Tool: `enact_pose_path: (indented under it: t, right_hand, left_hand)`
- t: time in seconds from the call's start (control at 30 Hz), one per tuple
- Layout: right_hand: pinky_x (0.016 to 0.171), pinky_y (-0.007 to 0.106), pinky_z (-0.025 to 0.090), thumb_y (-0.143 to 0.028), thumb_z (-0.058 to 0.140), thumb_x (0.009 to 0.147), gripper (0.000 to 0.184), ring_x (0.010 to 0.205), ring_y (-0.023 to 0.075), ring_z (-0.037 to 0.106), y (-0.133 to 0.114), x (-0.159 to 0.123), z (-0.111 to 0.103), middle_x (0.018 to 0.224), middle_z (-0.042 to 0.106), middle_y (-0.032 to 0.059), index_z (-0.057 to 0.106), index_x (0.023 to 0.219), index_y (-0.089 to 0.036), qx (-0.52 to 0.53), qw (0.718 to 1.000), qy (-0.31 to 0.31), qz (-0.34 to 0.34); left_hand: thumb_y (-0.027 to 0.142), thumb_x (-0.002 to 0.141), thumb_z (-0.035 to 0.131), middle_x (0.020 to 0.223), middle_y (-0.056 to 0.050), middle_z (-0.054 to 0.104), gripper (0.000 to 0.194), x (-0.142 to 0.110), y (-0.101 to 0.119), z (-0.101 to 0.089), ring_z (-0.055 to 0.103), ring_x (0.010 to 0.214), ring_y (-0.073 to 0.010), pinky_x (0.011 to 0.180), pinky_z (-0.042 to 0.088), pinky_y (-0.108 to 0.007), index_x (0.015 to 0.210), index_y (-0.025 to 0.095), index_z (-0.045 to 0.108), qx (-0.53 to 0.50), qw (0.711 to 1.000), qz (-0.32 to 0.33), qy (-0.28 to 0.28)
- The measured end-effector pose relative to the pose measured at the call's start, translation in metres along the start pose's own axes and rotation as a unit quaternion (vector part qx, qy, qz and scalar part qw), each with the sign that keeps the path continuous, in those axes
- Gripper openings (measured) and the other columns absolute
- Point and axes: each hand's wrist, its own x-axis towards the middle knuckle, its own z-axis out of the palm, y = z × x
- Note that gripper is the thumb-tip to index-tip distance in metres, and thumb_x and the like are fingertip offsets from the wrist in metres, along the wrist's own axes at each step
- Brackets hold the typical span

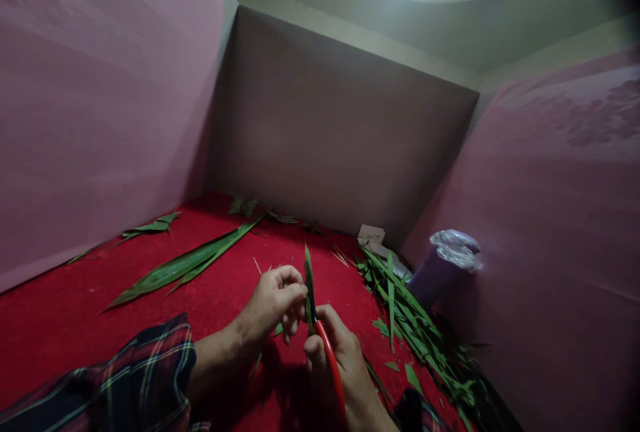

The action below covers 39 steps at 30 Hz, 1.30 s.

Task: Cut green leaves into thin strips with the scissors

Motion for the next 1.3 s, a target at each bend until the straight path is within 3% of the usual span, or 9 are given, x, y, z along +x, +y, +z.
enact_pose_path:
  t: [0.43, 0.67, 1.03, 1.3]
  right_hand:
    - [0.041, 0.018, 0.026, -0.067, 0.043, 0.076, 0.052, 0.047, 0.0086, 0.033, -0.0007, 0.0008, -0.0001, 0.057, 0.041, -0.0058, 0.052, 0.085, -0.016, 0.004, 1.000, -0.021, 0.006]
    - [0.043, 0.018, 0.032, -0.072, 0.039, 0.073, 0.059, 0.050, 0.0098, 0.039, -0.0016, -0.0006, 0.0006, 0.063, 0.047, -0.0027, 0.053, 0.087, -0.017, 0.005, 1.000, -0.018, 0.005]
    - [0.041, 0.018, 0.031, -0.067, 0.041, 0.077, 0.052, 0.046, 0.0095, 0.037, 0.0016, -0.0006, 0.0005, 0.057, 0.042, -0.0050, 0.052, 0.090, -0.017, 0.005, 1.000, -0.019, 0.006]
    - [0.040, 0.018, 0.027, -0.067, 0.042, 0.077, 0.052, 0.047, 0.0090, 0.035, 0.0005, 0.0011, -0.0001, 0.059, 0.046, -0.0039, 0.053, 0.085, -0.017, 0.007, 1.000, -0.003, -0.003]
  left_hand:
    - [0.027, 0.066, 0.055, 0.041, 0.006, 0.053, 0.014, 0.0025, 0.0037, -0.0020, 0.041, 0.025, -0.0079, 0.024, 0.033, -0.017, 0.067, 0.018, 0.045, 0.023, 0.998, 0.023, 0.050]
    - [0.028, 0.070, 0.054, 0.043, 0.005, 0.056, 0.014, 0.0019, -0.0013, -0.0014, 0.044, 0.026, -0.0080, 0.024, 0.035, -0.016, 0.068, 0.018, 0.043, 0.000, 0.999, 0.023, 0.028]
    - [0.026, 0.067, 0.055, 0.043, 0.004, 0.056, 0.013, 0.0004, -0.0031, 0.0009, 0.043, 0.025, -0.0077, 0.024, 0.034, -0.016, 0.066, 0.018, 0.045, -0.005, 1.000, 0.012, 0.015]
    - [0.021, 0.065, 0.053, 0.040, 0.005, 0.054, 0.010, -0.0002, -0.0022, 0.0007, 0.043, 0.024, -0.0077, 0.023, 0.033, -0.016, 0.060, 0.018, 0.046, 0.018, 1.000, -0.010, 0.005]
